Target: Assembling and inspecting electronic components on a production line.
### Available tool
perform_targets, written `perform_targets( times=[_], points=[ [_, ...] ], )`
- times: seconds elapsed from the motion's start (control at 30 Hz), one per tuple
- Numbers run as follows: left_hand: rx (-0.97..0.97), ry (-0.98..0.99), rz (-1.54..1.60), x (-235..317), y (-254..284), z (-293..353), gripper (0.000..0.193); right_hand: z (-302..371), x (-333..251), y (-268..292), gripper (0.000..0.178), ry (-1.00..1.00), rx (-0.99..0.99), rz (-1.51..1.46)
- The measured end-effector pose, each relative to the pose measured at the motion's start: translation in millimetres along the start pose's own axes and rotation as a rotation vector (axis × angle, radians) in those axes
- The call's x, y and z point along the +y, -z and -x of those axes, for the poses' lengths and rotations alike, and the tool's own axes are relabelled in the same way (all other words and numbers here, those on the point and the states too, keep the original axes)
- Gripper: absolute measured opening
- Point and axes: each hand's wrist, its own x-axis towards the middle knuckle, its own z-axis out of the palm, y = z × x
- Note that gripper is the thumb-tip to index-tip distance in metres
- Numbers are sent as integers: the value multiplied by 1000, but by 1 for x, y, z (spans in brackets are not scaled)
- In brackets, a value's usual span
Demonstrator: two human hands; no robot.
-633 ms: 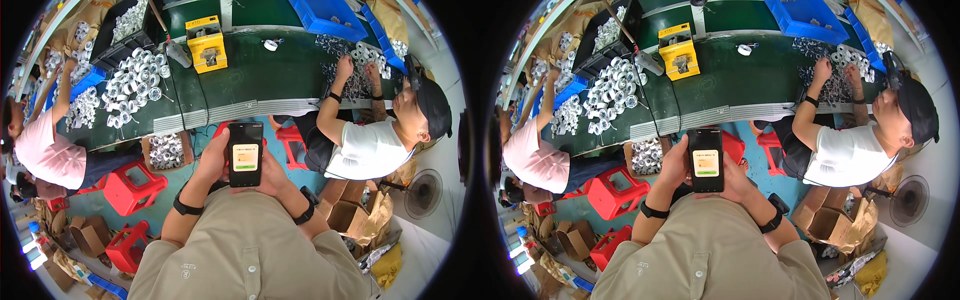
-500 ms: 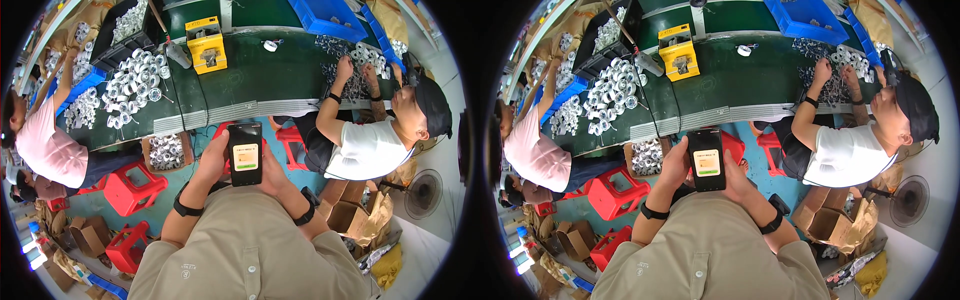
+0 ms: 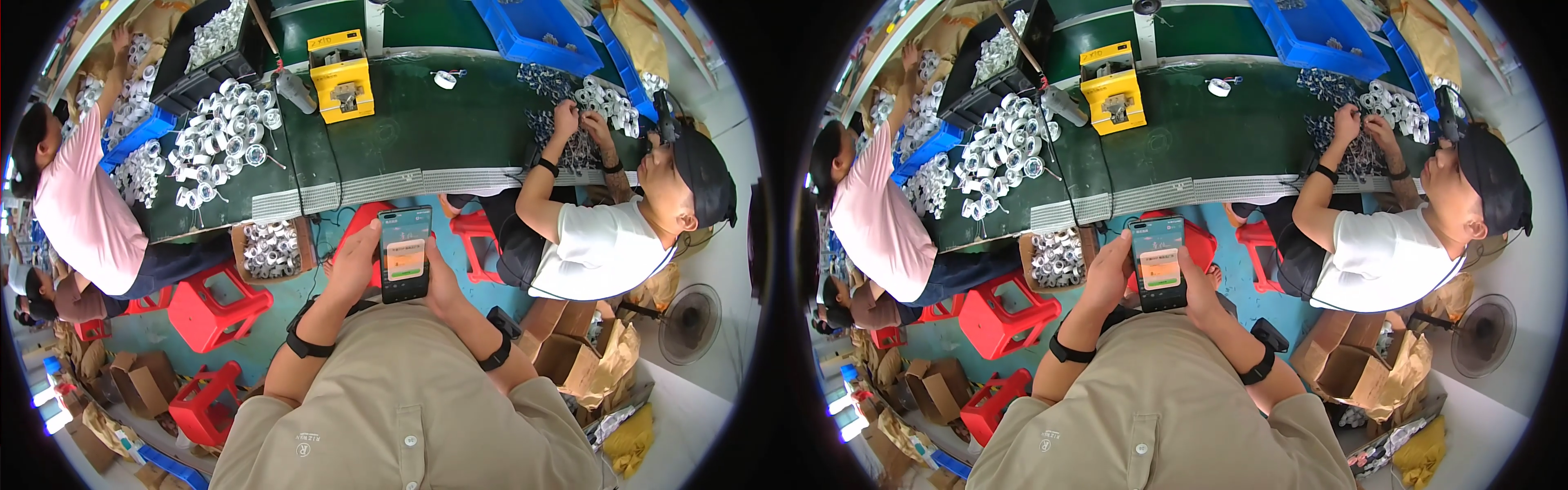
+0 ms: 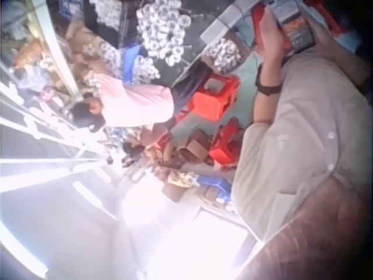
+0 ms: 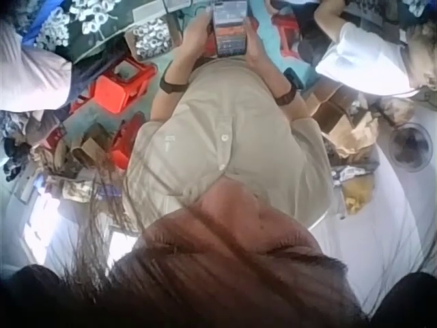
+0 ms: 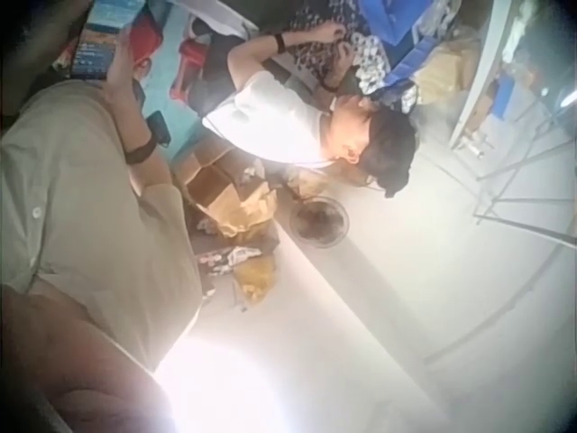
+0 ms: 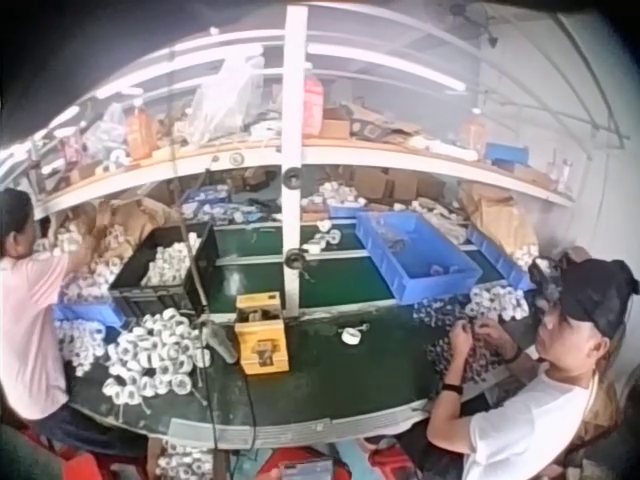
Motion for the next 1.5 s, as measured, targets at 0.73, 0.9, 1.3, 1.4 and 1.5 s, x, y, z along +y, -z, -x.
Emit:
perform_targets(
  times=[0.73,0.9,1.3,1.4,1.5],
  points=[
    [-137,114,349,-15,18,-37,41,-2,-22,-2,62,-310,-521,-272],
    [-9,-6,461,-6,19,-54,33,3,-45,-16,55,-208,-254,-114],
    [-199,-93,484,46,8,-94,40,-20,-111,9,36,187,-107,158],
    [-194,-133,335,43,19,-120,40,-18,-156,-6,34,331,-70,70],
    [56,-180,-51,-3,45,-171,35,-19,-209,-42,30,590,10,137]
  ],
)
